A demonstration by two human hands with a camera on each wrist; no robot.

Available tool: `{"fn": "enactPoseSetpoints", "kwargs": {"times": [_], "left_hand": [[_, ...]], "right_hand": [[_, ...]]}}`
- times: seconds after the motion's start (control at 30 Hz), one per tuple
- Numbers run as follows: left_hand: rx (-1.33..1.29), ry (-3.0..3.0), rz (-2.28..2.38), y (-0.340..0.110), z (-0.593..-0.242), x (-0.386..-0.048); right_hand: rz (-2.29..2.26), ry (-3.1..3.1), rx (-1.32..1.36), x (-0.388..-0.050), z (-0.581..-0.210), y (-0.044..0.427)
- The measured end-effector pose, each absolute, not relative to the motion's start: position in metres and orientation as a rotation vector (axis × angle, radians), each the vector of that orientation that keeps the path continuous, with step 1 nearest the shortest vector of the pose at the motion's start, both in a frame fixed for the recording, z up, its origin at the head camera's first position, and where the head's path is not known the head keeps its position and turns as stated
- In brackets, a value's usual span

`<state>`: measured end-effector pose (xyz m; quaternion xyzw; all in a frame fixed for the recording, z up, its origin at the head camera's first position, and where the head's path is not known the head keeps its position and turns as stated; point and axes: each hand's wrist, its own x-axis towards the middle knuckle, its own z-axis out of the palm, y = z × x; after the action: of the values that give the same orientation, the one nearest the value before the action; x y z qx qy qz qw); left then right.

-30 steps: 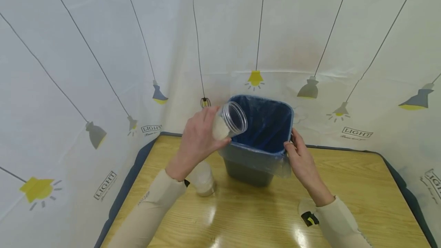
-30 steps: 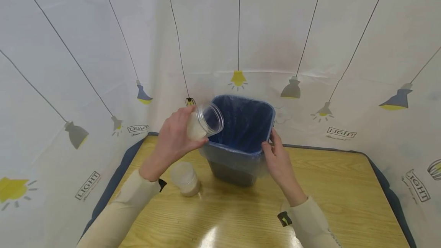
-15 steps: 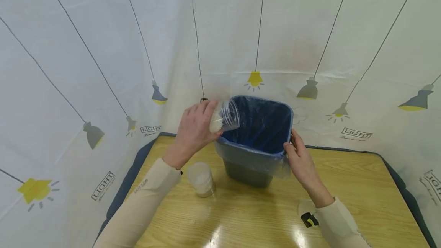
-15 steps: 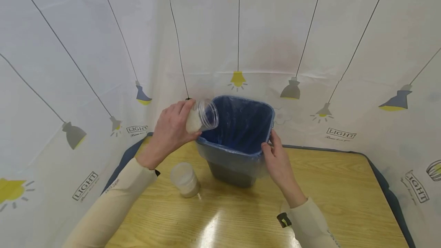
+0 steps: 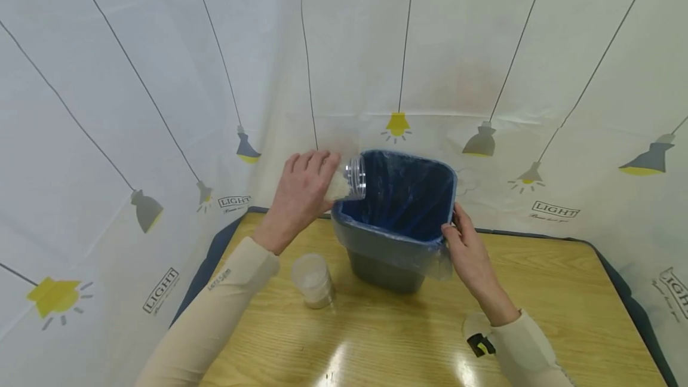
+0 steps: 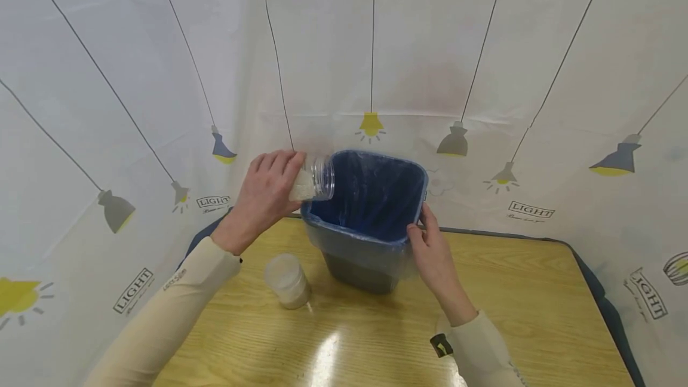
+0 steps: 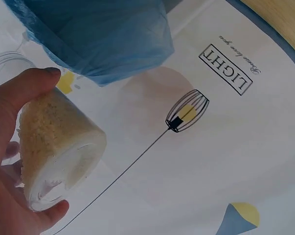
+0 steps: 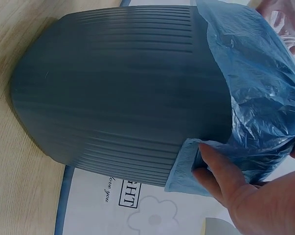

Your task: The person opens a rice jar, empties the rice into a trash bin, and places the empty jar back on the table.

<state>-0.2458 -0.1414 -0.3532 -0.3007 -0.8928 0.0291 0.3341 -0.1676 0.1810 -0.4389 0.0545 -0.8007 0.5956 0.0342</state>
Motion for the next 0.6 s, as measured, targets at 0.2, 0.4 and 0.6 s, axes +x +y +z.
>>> {"fn": "enactPoseSetpoints", "kwargs": {"times": [0.2, 0.4, 0.6], "left_hand": [[-0.804, -2.355, 0.104, -0.1439, -0.3547, -0.2503], [-0.859, -2.315, 0.118, -0.1439, -0.3547, -0.2527], [-0.899, -2.274, 0.148, -0.1429, -0.3533, -0.2542]], "right_hand": [[1.820, -2.479, 0.163, -0.1674, -0.4399, 0.1817], [1.830, -2.468, 0.163, -0.1671, -0.4385, 0.1806], [1.827, -2.463, 0.159, -0.1670, -0.4381, 0.1805]]}}
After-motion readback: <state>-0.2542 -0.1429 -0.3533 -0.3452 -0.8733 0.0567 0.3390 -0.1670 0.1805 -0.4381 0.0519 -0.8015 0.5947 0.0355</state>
